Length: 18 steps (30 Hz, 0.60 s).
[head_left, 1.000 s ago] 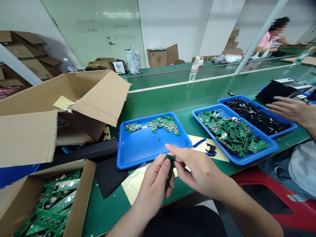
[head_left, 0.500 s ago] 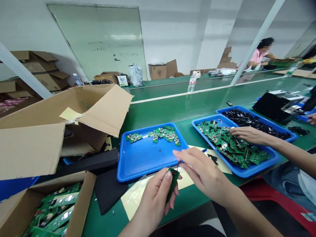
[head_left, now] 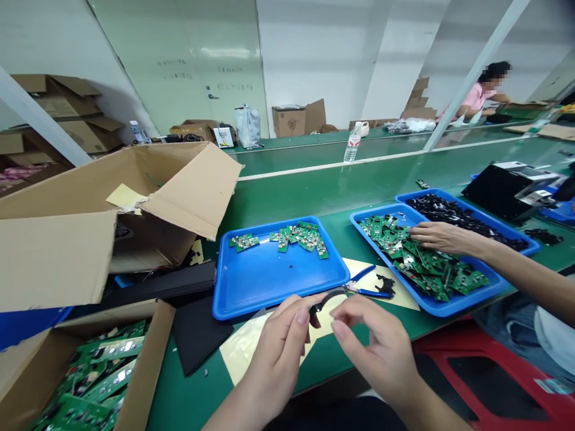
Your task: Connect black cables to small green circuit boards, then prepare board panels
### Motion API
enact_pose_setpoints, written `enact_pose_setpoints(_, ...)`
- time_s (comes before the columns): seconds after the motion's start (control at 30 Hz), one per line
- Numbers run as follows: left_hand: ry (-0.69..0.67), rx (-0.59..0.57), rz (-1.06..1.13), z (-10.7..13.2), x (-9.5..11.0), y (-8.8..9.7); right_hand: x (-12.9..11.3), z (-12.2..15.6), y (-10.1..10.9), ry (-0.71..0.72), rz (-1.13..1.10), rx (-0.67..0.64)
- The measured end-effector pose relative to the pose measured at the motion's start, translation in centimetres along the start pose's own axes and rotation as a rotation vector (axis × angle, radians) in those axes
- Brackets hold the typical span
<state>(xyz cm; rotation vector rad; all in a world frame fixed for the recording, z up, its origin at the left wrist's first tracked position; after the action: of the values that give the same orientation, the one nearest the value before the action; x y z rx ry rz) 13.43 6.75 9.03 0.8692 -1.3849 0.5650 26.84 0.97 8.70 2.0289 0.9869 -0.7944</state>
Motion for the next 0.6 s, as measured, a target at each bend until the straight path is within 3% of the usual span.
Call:
enact_pose_setpoints(0.13, -0.075, -0.083, -0.099, 0.0, 0.1, 0.3, 0.9, -1.1, -0.3, -0.150, -0.109, -0.006)
enact_pose_setpoints(0.23, -0.074, -0.124, -0.137, 0.0, -0.2, 0.4, 1.0, -1.6, -0.3, -0.144, -0.141, -0.025)
enact_pose_setpoints(0.4, -0.046, -0.021, -0.115, -0.3, -0.8, 0.2, 0.6, -1.8, -0.3, -0.024, -0.103, -0.052)
enact_pose_setpoints(0.5, 0.000, 0.065, -0.001, -0.3, -0.8, 0.0, 0.9, -1.7, -0.3, -0.052, -0.183, -0.133)
enact_pose_setpoints(0.6, 0.076, 0.061, 0.182, -0.3, -0.6, -0.3, 1.4, -1.3, -0.5, -0.087, -0.341, -0.239)
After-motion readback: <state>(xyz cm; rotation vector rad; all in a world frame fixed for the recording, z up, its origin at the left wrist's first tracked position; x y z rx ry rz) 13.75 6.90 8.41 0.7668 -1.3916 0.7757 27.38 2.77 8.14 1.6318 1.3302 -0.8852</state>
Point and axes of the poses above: each hand's wrist, its own z-axis away from the middle knuckle, its own y-axis out of the back of the hand, x = y × z, the point moved 2 cm from there along -z, towards the middle knuckle
